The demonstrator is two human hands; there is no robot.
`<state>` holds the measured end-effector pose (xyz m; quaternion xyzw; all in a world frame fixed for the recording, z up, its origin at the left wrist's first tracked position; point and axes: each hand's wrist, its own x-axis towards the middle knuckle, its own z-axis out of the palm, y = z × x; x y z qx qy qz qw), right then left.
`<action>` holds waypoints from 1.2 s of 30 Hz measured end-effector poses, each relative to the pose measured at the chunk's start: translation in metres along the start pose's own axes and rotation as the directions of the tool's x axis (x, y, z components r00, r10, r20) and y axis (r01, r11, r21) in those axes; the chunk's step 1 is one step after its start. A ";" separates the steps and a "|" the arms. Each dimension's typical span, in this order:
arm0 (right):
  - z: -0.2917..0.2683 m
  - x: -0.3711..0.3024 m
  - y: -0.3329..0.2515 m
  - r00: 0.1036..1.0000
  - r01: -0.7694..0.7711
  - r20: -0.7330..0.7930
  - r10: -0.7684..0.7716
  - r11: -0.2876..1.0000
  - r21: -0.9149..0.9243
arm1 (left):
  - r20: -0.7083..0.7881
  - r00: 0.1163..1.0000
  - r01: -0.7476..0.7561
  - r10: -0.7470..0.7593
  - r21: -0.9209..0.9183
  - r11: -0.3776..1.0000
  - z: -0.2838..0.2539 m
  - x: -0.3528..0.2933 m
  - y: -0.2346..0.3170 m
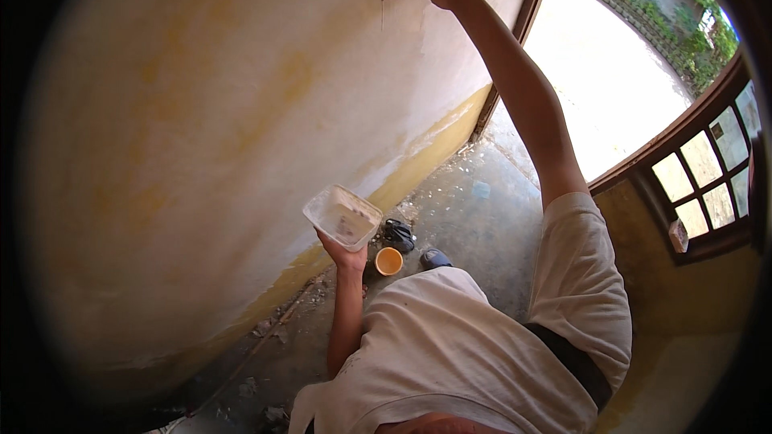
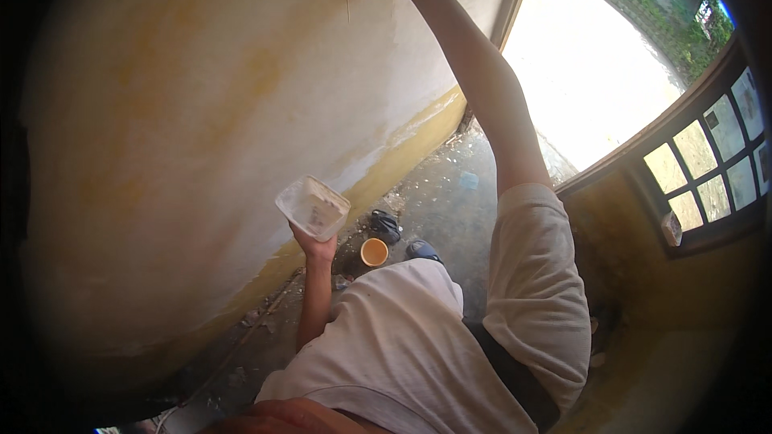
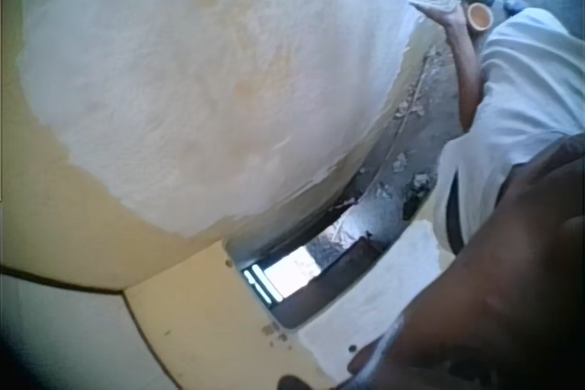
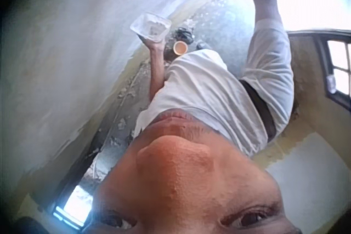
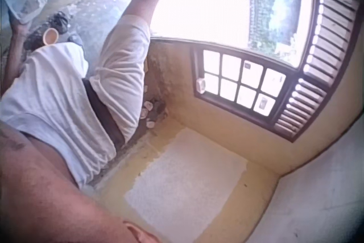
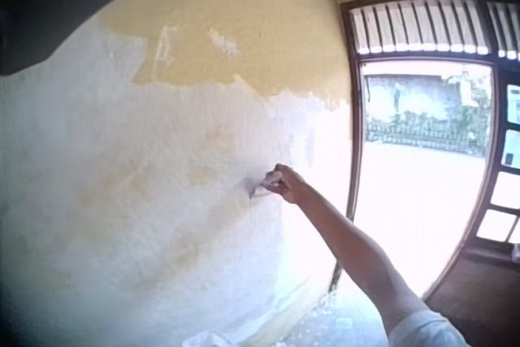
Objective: The person applies plaster to a wall using a scraper, picking up more material from a container as needed.
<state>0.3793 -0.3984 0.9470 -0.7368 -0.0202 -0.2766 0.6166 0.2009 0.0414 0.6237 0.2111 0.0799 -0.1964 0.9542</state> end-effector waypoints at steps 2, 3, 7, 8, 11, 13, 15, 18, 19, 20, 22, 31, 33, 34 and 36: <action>-0.088 0.049 -0.016 0.969 -0.041 -0.157 0.189 0.755 0.654 | 0.042 0.996 0.077 -0.077 -0.009 0.997 0.017 0.009 -0.032; -0.086 0.053 -0.022 0.990 -0.010 -0.092 0.111 0.690 0.723 | 0.032 0.998 0.058 -0.058 -0.016 0.998 0.011 0.007 -0.026; -0.089 0.015 -0.019 0.993 0.096 -0.007 -0.117 0.776 0.623 | 0.011 0.999 0.038 -0.038 -0.028 0.999 0.004 0.000 -0.019; -0.075 -0.005 -0.022 0.995 0.064 0.019 -0.094 0.805 0.589 | 0.005 1.000 0.019 -0.018 -0.029 0.999 -0.001 -0.003 -0.015; -0.028 -0.072 0.000 0.935 -0.196 -0.139 0.327 0.800 0.568 | -0.005 1.000 0.026 -0.026 -0.029 0.999 -0.009 -0.005 -0.017; -0.041 -0.097 0.044 0.900 -0.302 -0.087 0.427 0.754 0.584 | -0.022 0.999 0.045 -0.045 -0.029 0.999 0.000 -0.003 -0.026; -0.023 -0.112 0.066 0.849 -0.432 -0.032 0.527 0.728 0.532 | -0.017 0.999 0.037 -0.038 -0.030 0.999 -0.005 -0.002 -0.025; -0.021 -0.090 0.062 0.869 -0.468 0.158 0.468 0.678 0.567 | -0.003 0.999 0.040 -0.041 -0.033 0.999 -0.003 -0.001 -0.029; -0.035 -0.065 0.060 0.963 -0.263 0.138 0.232 0.923 0.282 | 0.014 0.999 0.052 -0.052 -0.034 0.998 0.001 0.001 -0.034; -0.030 -0.051 0.046 0.986 -0.064 0.157 0.062 0.998 0.006 | 0.010 0.999 0.042 -0.041 -0.034 0.999 -0.001 0.001 -0.033; 0.010 -0.028 -0.016 0.962 0.271 0.170 -0.216 0.844 -0.463 | -0.004 1.000 0.017 -0.017 -0.075 0.997 -0.016 -0.002 -0.019; -0.068 0.000 -0.066 0.961 0.277 -0.041 -0.274 0.939 0.205 | -0.032 0.999 0.028 -0.029 -0.052 0.998 -0.003 -0.010 -0.030; -0.057 -0.049 -0.027 0.946 0.306 0.135 -0.293 0.948 -0.088 | -0.035 0.999 0.025 -0.027 -0.041 0.999 -0.006 -0.011 -0.031; -0.045 -0.072 -0.009 0.997 -0.020 0.082 -0.004 0.957 0.289 | -0.036 0.999 0.019 -0.020 -0.030 0.999 -0.010 -0.010 -0.030; -0.026 -0.109 0.028 0.916 -0.330 0.007 0.400 0.745 0.579 | -0.042 0.999 0.031 -0.033 -0.039 0.999 -0.014 -0.006 -0.030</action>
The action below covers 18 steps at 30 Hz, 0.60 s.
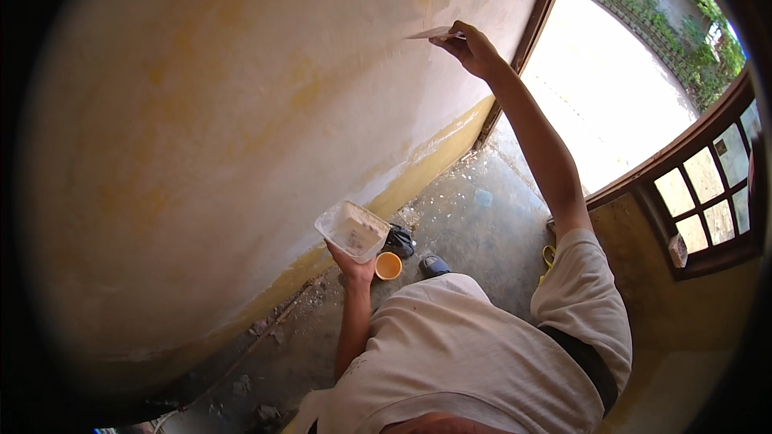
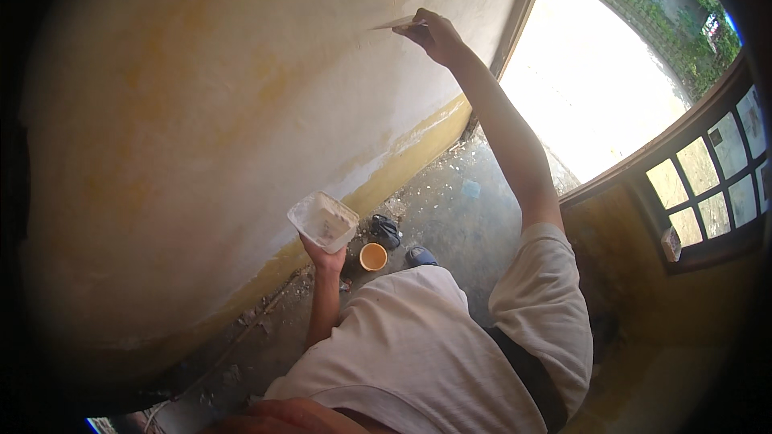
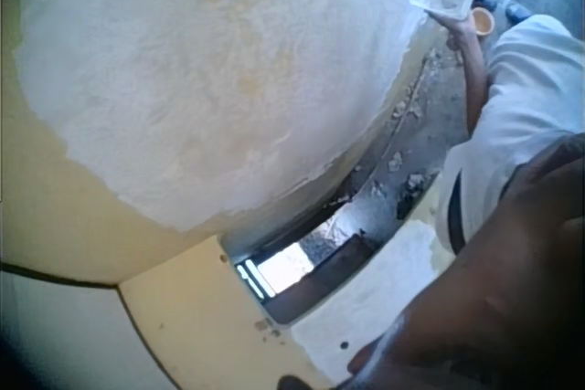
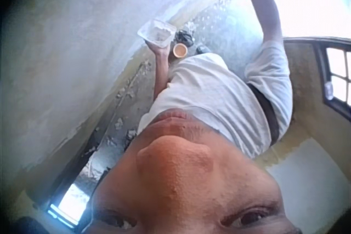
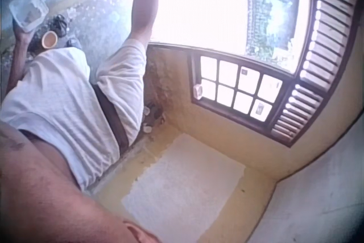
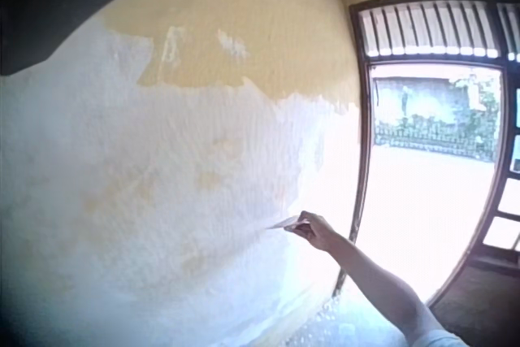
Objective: The person applies plaster to a wall using a scraper, picking up more material from a container as needed.
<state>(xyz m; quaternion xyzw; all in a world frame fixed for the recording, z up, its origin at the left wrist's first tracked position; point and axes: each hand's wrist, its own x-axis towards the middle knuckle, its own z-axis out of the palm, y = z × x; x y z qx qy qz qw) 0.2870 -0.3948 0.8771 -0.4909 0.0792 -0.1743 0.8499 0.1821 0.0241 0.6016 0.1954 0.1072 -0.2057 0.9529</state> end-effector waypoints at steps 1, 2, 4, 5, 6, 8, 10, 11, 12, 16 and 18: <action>-0.018 0.002 0.020 0.995 -0.099 -0.020 0.100 0.994 0.053 | 0.001 1.000 0.023 -0.023 -0.009 1.000 0.002 0.002 -0.004; -0.032 0.006 0.039 0.987 -0.160 -0.017 0.161 0.986 0.044 | 0.007 0.999 0.031 -0.031 -0.010 0.999 0.004 0.004 -0.006; -0.020 0.014 0.058 0.966 -0.257 -0.006 0.258 0.966 0.022 | -0.008 1.000 0.016 -0.016 0.009 1.000 0.003 0.004 -0.004; -0.009 0.022 0.057 0.972 -0.228 0.066 0.228 0.974 -0.005 | -0.006 1.000 0.008 -0.008 0.009 1.000 0.004 0.005 -0.002; -0.005 0.032 0.050 0.972 -0.193 0.131 0.195 0.981 -0.030 | 0.005 1.000 0.015 -0.015 0.006 1.000 0.006 0.006 -0.003; -0.001 0.060 0.011 0.962 0.179 0.258 -0.088 0.917 -0.356 | 0.024 0.999 0.032 -0.032 0.004 0.999 0.014 0.009 -0.009; 0.028 0.074 -0.034 0.945 0.259 0.265 -0.191 0.932 -0.252 | 0.006 1.000 0.013 -0.013 -0.020 1.000 0.021 0.004 -0.006; 0.059 0.069 -0.058 0.953 0.213 0.233 -0.192 0.975 -0.068 | -0.007 1.000 -0.012 0.012 -0.019 1.000 0.017 0.001 0.001; 0.091 0.054 -0.078 0.969 0.105 0.197 -0.148 0.971 0.214 | -0.024 0.999 -0.026 0.026 -0.024 0.999 0.012 -0.003 0.007; 0.015 0.090 -0.188 0.920 0.314 0.185 -0.346 0.932 0.182 | 0.011 0.997 0.071 -0.071 -0.033 0.997 0.016 0.006 -0.022; 0.017 0.071 -0.157 0.932 0.319 0.092 -0.350 0.915 0.245 | -0.002 0.999 0.034 -0.034 -0.025 0.999 0.009 0.004 -0.018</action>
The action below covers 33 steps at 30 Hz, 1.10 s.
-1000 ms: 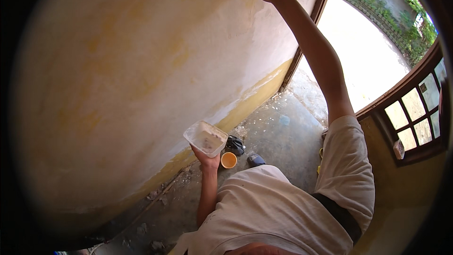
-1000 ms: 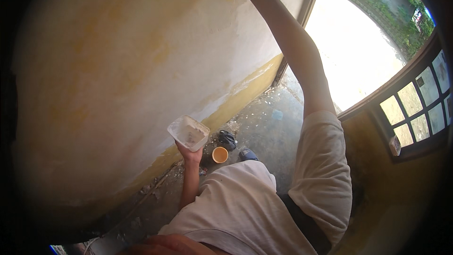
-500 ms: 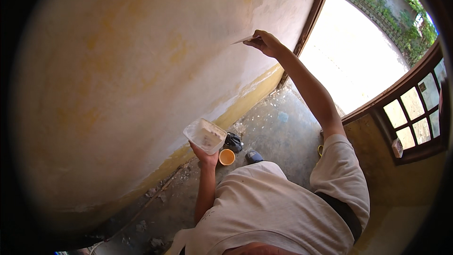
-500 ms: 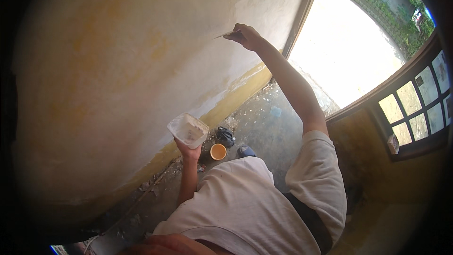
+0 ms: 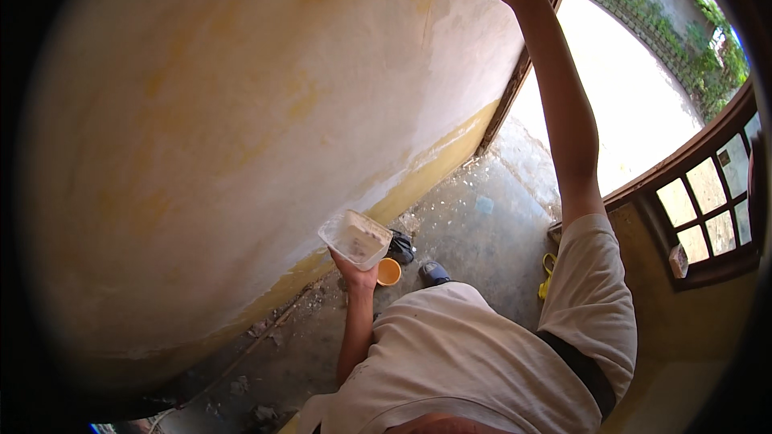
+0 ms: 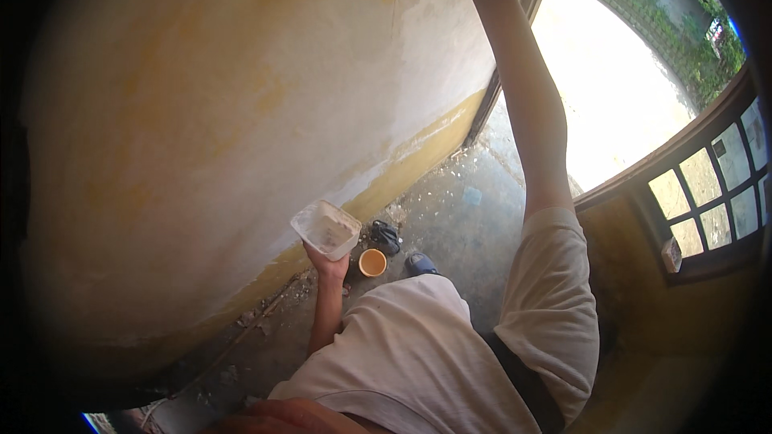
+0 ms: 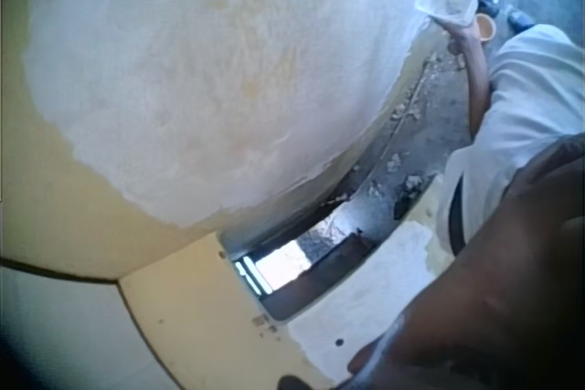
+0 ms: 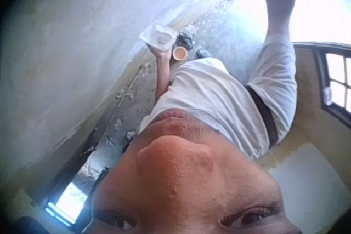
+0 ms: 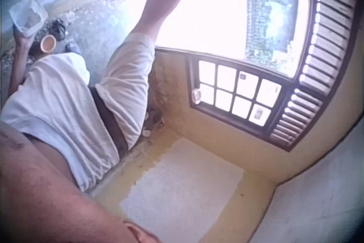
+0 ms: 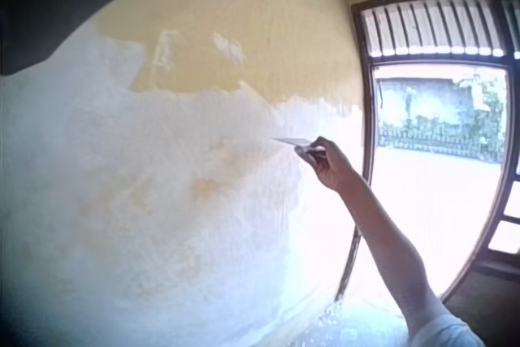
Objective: The person applies plaster to a wall using a scraper, picking up more material from a container as needed.
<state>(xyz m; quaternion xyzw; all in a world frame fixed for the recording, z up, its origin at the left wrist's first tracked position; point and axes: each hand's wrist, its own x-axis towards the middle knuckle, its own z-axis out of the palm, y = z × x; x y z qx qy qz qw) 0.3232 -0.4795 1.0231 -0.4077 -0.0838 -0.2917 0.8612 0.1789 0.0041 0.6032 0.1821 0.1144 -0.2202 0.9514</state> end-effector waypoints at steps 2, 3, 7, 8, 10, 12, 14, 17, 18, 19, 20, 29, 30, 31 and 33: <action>-0.016 -0.041 0.038 0.987 0.057 0.156 -0.028 0.981 -0.185 | -0.007 1.000 -0.027 0.027 0.006 1.000 -0.005 -0.003 0.004; -0.018 -0.067 0.059 0.995 -0.085 0.041 0.091 0.988 -0.129 | -0.008 1.000 -0.026 0.026 -0.007 1.000 -0.005 -0.003 0.003; -0.107 -0.125 0.140 0.929 -0.343 -0.039 0.367 0.821 -0.455 | -0.013 1.000 0.012 -0.012 0.003 1.000 0.006 0.006 -0.010; -0.110 -0.125 0.155 0.923 -0.349 -0.033 0.384 0.796 -0.494 | -0.017 1.000 0.006 -0.006 0.002 1.000 0.006 0.006 -0.009; -0.083 -0.123 0.175 0.875 -0.474 -0.079 0.477 0.814 -0.336 | -0.029 0.999 -0.019 0.019 0.012 1.000 0.008 0.004 -0.003; -0.031 -0.103 0.172 0.837 -0.547 -0.040 0.546 0.832 -0.086 | -0.032 0.998 -0.047 0.048 0.017 0.999 0.007 -0.001 0.004; 0.024 -0.073 0.145 0.886 -0.464 -0.038 0.463 0.884 -0.051 | -0.035 0.998 -0.059 0.060 0.020 0.998 0.008 -0.006 0.007; 0.026 -0.004 0.080 0.960 -0.269 0.088 0.266 0.963 0.026 | -0.012 0.999 -0.037 0.037 0.001 0.999 0.015 -0.003 -0.003; 0.026 0.013 0.060 0.978 -0.204 0.071 0.195 0.967 0.152 | -0.024 0.999 -0.029 0.029 -0.001 1.000 0.015 0.000 -0.008; 0.029 0.018 0.039 0.972 -0.194 0.167 0.164 0.964 0.182 | -0.048 0.998 -0.037 0.037 -0.007 0.999 0.010 -0.001 -0.009; 0.032 0.015 0.027 0.981 -0.072 0.192 0.029 0.972 0.221 | -0.057 0.998 -0.042 0.041 -0.010 0.999 0.002 -0.001 -0.011; -0.045 -0.139 0.122 0.865 -0.482 -0.183 0.467 0.875 -0.046 | -0.032 0.999 -0.009 0.008 -0.007 1.000 -0.010 0.006 -0.020; -0.056 -0.150 0.143 0.815 -0.556 -0.207 0.541 0.831 -0.019 | -0.045 0.999 -0.017 0.017 0.004 1.000 -0.011 0.007 -0.018; -0.070 -0.153 0.158 0.778 -0.612 -0.208 0.592 0.790 -0.042 | -0.054 0.998 -0.019 0.020 0.017 1.000 -0.009 0.008 -0.020; -0.083 -0.147 0.177 0.754 -0.654 -0.156 0.638 0.752 -0.082 | -0.054 0.998 -0.018 0.019 0.010 1.000 -0.001 0.008 -0.019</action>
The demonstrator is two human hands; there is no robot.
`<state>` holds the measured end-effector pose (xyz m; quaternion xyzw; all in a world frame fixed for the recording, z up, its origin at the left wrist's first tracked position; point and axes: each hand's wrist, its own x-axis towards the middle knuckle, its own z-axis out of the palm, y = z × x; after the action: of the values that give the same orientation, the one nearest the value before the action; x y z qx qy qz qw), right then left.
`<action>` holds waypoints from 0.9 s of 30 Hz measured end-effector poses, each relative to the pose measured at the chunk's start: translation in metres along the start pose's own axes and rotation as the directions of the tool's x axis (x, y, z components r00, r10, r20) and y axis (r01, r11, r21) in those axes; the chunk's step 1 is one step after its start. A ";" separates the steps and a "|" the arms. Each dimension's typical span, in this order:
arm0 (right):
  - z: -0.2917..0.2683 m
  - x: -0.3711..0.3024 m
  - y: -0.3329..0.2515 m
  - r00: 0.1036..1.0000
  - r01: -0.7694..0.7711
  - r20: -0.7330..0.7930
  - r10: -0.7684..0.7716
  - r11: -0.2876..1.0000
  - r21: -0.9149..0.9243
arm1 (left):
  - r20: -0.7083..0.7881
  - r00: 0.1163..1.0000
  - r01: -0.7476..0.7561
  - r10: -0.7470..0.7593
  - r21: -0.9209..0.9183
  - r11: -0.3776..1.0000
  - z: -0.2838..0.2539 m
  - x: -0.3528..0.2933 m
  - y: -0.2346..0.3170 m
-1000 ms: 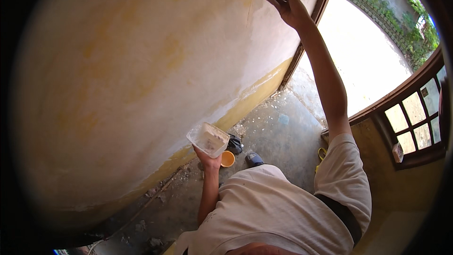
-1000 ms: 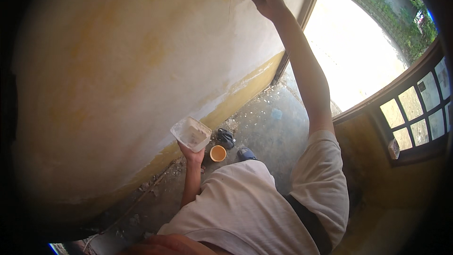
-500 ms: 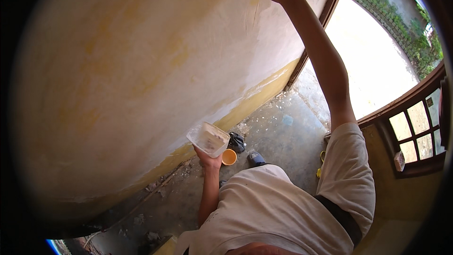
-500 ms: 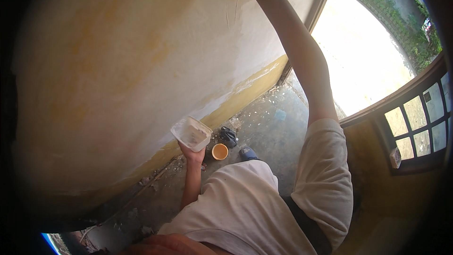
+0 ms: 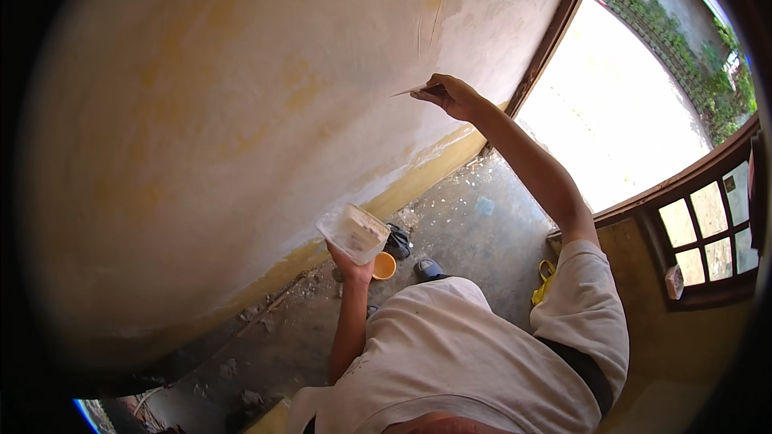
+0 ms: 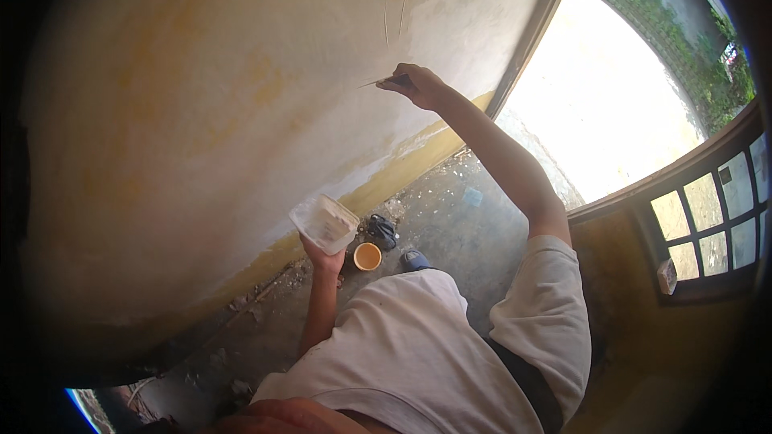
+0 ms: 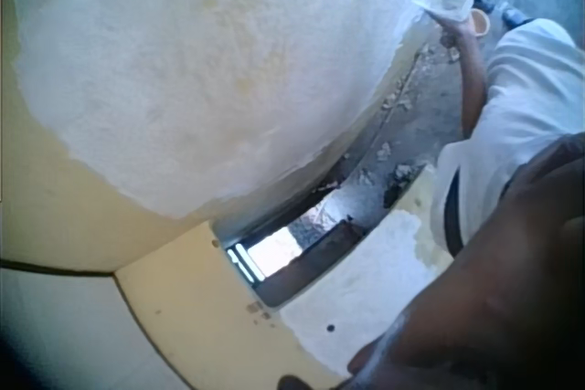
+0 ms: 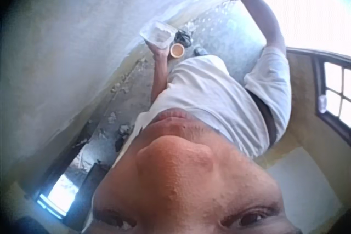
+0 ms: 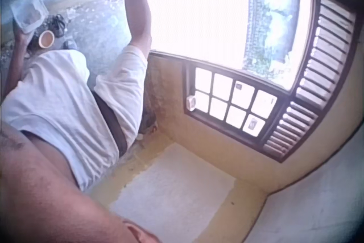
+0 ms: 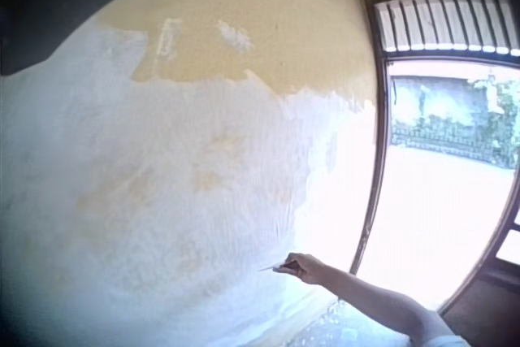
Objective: The person applies plaster to a wall using a scraper, picking up more material from a container as needed.
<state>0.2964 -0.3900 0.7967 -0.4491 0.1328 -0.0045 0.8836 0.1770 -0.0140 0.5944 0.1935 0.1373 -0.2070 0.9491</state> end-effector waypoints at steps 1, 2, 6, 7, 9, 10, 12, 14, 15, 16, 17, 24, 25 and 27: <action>0.001 0.011 -0.001 0.999 0.005 0.040 -0.005 1.000 -0.016 | -0.001 1.000 -0.003 0.003 -0.007 1.000 0.004 0.000 0.000; 0.016 0.021 -0.009 0.998 0.041 0.054 -0.041 0.999 -0.001 | -0.011 1.000 -0.014 0.014 -0.005 1.000 0.004 -0.002 0.002; 0.071 0.049 -0.103 0.885 0.458 0.218 -0.412 0.855 -0.245 | -0.028 0.998 -0.061 0.061 0.007 0.998 0.003 -0.006 -0.001; 0.060 0.051 -0.141 0.797 0.597 0.337 -0.501 0.738 -0.315 | -0.018 0.999 -0.031 0.031 0.003 1.000 0.006 -0.003 -0.007; 0.044 0.047 -0.215 0.651 0.729 0.480 -0.588 0.660 -0.180 | 0.001 1.000 -0.009 0.009 -0.004 1.000 0.014 0.001 -0.020; 0.072 0.034 -0.222 0.709 0.634 0.338 -0.619 0.769 0.078 | -0.010 0.999 -0.033 0.033 -0.018 0.999 0.010 -0.003 -0.016; 0.085 0.000 -0.228 0.736 0.565 0.210 -0.644 0.754 0.334 | -0.022 0.999 -0.036 0.035 -0.017 0.999 0.007 -0.006 -0.019; 0.060 -0.024 -0.222 0.671 0.657 0.275 -0.688 0.724 0.208 | -0.018 1.000 -0.020 0.020 -0.004 1.000 0.008 -0.007 -0.022; 0.068 -0.046 -0.192 0.625 0.738 0.319 -0.712 0.673 0.057 | -0.039 0.999 -0.023 0.022 -0.010 1.000 0.004 -0.010 -0.019; 0.068 -0.063 -0.165 0.607 0.770 0.408 -0.681 0.631 -0.092 | -0.050 0.999 -0.013 0.012 -0.016 1.000 0.003 -0.011 -0.019; 0.063 -0.077 -0.134 0.656 0.748 0.321 -0.683 0.645 -0.156 | -0.042 0.999 -0.001 0.001 -0.013 1.000 0.003 -0.010 -0.021; -0.002 -0.047 0.003 0.691 0.277 -0.226 -0.687 0.540 -0.795 | -0.070 0.997 0.023 -0.016 0.091 0.996 -0.014 -0.013 -0.004; 0.011 -0.043 0.007 0.660 0.240 -0.262 -0.704 0.529 -0.814 | -0.079 0.997 -0.001 0.008 0.083 0.997 -0.019 -0.016 0.004; 0.010 -0.013 0.000 0.518 0.275 -0.205 -0.830 0.389 -0.879 | -0.060 0.998 0.006 -0.001 0.082 0.997 -0.014 -0.020 0.010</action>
<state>0.2860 -0.3803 0.8051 -0.7593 0.2344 -0.4163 0.4418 0.1612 0.0077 0.5919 0.2383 0.1574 -0.2083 0.9354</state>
